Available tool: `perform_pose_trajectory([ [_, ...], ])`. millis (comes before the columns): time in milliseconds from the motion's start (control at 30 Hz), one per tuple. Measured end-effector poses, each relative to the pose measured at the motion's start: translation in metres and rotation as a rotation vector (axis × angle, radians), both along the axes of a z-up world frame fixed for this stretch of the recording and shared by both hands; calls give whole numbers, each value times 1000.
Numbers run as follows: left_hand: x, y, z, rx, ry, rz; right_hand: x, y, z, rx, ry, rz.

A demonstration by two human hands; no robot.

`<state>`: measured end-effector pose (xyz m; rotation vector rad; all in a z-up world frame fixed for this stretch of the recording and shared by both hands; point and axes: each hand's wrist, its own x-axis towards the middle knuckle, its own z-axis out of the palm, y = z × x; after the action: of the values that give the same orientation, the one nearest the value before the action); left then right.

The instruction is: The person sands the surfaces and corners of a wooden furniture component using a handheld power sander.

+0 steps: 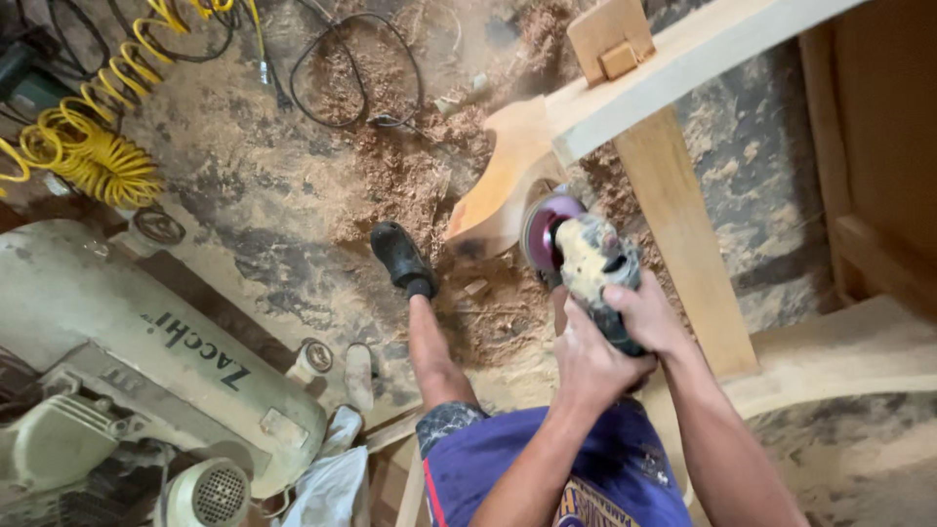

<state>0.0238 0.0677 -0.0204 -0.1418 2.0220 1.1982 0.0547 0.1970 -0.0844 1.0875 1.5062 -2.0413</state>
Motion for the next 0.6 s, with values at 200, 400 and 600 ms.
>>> perform_pose_trajectory([
  [200,-17,3,-4,-103,-55,-189,18,3,-35,-125,-192,-233],
  [400,11,-13,15,-37,100,-66,11,-16,8,-167,-5,-196],
  [600,21,-26,17,-52,-35,77,-34,-28,46,151,33,371],
])
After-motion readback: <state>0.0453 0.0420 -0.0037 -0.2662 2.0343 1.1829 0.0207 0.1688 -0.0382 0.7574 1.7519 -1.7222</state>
